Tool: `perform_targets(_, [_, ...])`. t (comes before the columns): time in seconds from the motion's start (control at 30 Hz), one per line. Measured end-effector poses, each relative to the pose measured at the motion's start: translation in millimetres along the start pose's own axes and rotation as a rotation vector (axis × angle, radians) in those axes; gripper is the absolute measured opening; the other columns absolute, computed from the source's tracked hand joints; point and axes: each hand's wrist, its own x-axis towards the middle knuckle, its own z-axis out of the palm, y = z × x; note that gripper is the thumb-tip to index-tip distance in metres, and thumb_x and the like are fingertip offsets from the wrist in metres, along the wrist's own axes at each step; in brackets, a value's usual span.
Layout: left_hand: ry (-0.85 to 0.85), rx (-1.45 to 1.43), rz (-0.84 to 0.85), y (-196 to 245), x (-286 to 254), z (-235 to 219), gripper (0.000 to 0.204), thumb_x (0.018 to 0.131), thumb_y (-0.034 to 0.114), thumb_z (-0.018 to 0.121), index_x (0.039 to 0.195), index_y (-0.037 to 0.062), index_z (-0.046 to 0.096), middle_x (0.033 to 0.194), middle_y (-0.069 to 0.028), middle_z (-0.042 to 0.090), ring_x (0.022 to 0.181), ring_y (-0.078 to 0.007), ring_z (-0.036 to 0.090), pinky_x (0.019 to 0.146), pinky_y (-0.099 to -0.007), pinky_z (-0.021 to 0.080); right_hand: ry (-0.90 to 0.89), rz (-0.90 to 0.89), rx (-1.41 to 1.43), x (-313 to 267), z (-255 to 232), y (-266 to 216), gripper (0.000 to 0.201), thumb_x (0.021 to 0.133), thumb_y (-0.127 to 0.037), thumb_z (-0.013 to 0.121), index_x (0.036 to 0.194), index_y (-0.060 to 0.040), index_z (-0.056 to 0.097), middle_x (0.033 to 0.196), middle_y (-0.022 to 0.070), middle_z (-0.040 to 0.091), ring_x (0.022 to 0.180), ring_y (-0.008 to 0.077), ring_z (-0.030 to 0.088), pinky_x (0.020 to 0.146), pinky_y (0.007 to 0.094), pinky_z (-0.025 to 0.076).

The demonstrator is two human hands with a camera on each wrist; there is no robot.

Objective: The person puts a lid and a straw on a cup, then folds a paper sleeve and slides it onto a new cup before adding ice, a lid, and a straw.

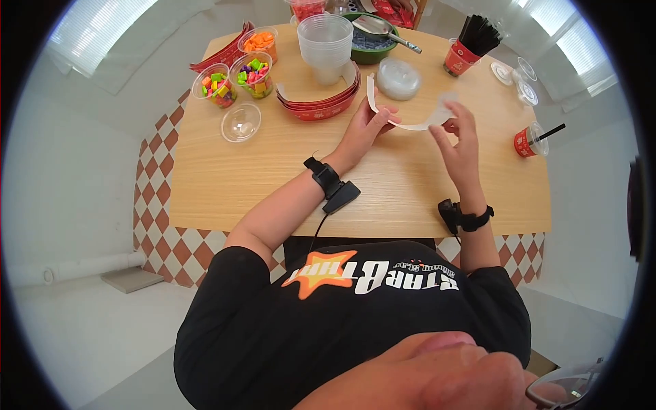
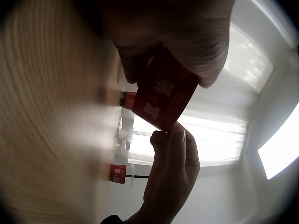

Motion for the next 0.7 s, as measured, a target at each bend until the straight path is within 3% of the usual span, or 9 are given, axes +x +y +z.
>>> perform_targets(0.03, [-0.02,-0.009,0.004,1,-1,0,0.071,0.102,0.031,0.055,0.154,0.0089,0.012,0.127,-0.0118,0.052,0.115,-0.0188,0.059,0.1,-0.0342,0.049,0.016,0.007,0.006,1,1,5,0.042,0.087,-0.012,0.074,0.125,-0.0027,0.058,0.116,0.0108,0.061,0.093,0.0191,0.063,0.077,0.0307,0.051])
perform_targets(0.1, [-0.052,-0.009,-0.003,3,-4,2,0.075,0.101,0.033,0.057,0.156,0.0111,0.01,0.128,-0.0095,0.05,0.114,-0.0173,0.059,0.1,-0.0336,0.049,0.144,0.297,0.357,6,4,21,0.056,0.091,-0.012,0.071,0.139,-0.0006,0.045,0.127,0.0107,0.055,0.102,0.0162,0.06,0.079,0.0284,0.05])
perform_targets(0.17, [-0.066,-0.021,0.036,6,-6,3,0.072,0.102,0.031,0.055,0.157,0.0202,0.009,0.132,-0.0077,0.045,0.115,-0.0182,0.059,0.101,-0.0349,0.049,0.059,0.365,0.42,13,4,28,0.059,0.095,-0.016,0.066,0.145,-0.0006,0.039,0.132,0.0123,0.051,0.105,0.0161,0.059,0.081,0.0263,0.051])
perform_targets(0.27, [-0.051,-0.028,0.058,6,-6,2,0.071,0.103,0.026,0.052,0.158,0.0232,0.007,0.131,-0.0087,0.045,0.118,-0.0196,0.058,0.101,-0.0351,0.048,-0.138,0.543,0.668,17,9,28,0.059,0.1,-0.025,0.057,0.15,-0.0018,0.035,0.139,0.013,0.044,0.111,0.0194,0.057,0.089,0.0287,0.05])
perform_targets(0.33, [-0.034,-0.018,0.076,6,-7,3,0.071,0.103,0.023,0.051,0.158,0.0241,0.006,0.13,-0.0086,0.044,0.119,-0.0202,0.057,0.102,-0.035,0.048,-0.133,0.578,0.867,16,16,26,0.058,0.105,-0.033,0.043,0.154,-0.0049,0.029,0.148,0.0116,0.039,0.136,0.0254,0.045,0.105,0.0362,0.045])
perform_targets(0.47, [0.024,0.011,0.095,7,-6,5,0.063,0.104,0.02,0.046,0.158,0.0196,0.014,0.127,-0.0078,0.044,0.119,-0.0194,0.055,0.103,-0.0345,0.046,-0.242,0.459,0.757,7,18,29,0.061,0.103,-0.035,0.042,0.155,-0.0055,0.028,0.146,0.0116,0.04,0.136,0.0249,0.043,0.111,0.0379,0.038])
perform_targets(0.53, [-0.016,0.054,0.113,10,-4,2,0.057,0.104,0.022,0.044,0.156,0.016,0.021,0.126,-0.0072,0.045,0.117,-0.0181,0.054,0.102,-0.034,0.045,-0.397,0.224,0.476,4,16,34,0.059,0.101,-0.027,0.05,0.153,-0.007,0.031,0.141,0.0119,0.041,0.13,0.0228,0.045,0.11,0.036,0.037])
perform_targets(0.63, [-0.04,0.144,0.137,11,-9,6,0.05,0.106,0.03,0.041,0.151,0.0072,0.036,0.121,-0.0054,0.047,0.11,-0.0154,0.053,0.1,-0.0318,0.043,-0.399,0.08,0.38,1,15,19,0.068,0.094,-0.024,0.064,0.152,-0.0068,0.033,0.136,0.0123,0.045,0.127,0.0223,0.048,0.109,0.0364,0.039])
perform_targets(0.7, [-0.085,0.395,0.296,10,-6,4,0.056,0.105,0.041,0.041,0.148,0.006,0.039,0.117,-0.0069,0.051,0.105,-0.0168,0.055,0.1,-0.0326,0.042,-0.403,0.141,0.459,0,17,15,0.072,0.09,-0.023,0.07,0.15,-0.0069,0.034,0.133,0.0121,0.048,0.124,0.0218,0.05,0.108,0.0357,0.04])
